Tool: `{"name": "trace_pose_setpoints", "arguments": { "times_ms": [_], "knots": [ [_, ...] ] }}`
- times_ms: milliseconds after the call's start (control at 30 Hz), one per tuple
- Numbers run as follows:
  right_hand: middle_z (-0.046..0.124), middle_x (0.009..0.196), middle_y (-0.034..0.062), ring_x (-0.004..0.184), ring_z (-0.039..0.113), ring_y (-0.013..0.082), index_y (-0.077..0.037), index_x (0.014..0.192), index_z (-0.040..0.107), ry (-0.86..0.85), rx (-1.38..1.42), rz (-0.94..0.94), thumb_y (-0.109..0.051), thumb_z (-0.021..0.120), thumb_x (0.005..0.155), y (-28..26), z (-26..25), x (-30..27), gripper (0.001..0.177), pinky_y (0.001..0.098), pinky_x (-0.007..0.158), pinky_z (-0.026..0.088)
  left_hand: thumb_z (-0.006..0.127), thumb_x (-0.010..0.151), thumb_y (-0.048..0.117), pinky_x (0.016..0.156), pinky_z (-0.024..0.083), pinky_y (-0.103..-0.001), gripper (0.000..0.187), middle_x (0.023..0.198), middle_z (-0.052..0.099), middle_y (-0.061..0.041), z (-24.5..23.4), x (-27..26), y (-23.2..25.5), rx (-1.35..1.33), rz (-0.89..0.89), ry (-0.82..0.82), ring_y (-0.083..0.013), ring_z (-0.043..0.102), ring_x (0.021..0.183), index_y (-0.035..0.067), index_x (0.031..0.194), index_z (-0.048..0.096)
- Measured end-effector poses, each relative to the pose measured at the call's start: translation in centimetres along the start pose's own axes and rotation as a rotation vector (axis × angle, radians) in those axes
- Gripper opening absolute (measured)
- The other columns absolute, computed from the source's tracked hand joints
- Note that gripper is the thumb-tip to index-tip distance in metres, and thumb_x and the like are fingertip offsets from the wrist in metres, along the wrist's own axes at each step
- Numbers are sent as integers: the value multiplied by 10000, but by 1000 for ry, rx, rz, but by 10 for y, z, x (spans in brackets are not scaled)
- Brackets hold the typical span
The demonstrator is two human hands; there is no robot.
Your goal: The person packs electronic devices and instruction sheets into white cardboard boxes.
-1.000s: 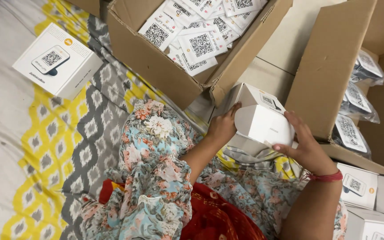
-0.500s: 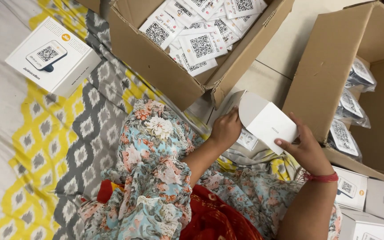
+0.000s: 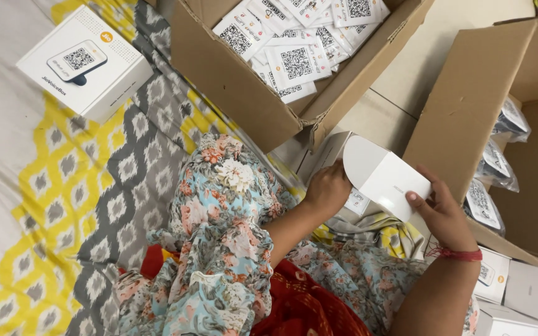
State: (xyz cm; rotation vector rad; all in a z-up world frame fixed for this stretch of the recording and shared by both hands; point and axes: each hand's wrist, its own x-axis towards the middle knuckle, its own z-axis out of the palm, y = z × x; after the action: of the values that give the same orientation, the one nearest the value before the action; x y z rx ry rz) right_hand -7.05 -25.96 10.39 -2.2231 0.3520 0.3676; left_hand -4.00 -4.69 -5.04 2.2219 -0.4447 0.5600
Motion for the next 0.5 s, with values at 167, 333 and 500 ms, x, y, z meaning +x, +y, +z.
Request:
{"name": "trace_pose_setpoints", "arguments": {
  "times_ms": [167, 333, 500],
  "knots": [
    [566, 1064, 52, 985, 572, 137, -100, 1553, 512, 16, 75, 49, -182, 687, 964, 16, -5, 3, 620, 276, 854, 468, 649, 825, 26, 733, 601, -427, 155, 916, 703, -256, 6, -10, 9, -136, -22, -90, -372, 729, 847, -78, 936, 678],
    [573, 1034, 17, 956, 566, 113, -113, 1524, 535, 12, 89, 69, -162, 703, 947, 13, 1, 9, 604, 260, 852, 454, 658, 785, 44, 757, 620, -431, 140, 898, 708, -254, 15, -12, 5, -88, -25, -163, -379, 745, 897, -54, 878, 696],
    [553, 1253, 109, 1013, 522, 190, -157, 1540, 535, -60, -74, 86, -176, 756, 896, 22, 3, 11, 681, 310, 879, 452, 610, 840, 93, 966, 564, -459, 503, 1312, 616, -368, 46, -35, -12, -175, -249, -280, -435, 705, 1049, -149, 1281, 592]
  ]
}}
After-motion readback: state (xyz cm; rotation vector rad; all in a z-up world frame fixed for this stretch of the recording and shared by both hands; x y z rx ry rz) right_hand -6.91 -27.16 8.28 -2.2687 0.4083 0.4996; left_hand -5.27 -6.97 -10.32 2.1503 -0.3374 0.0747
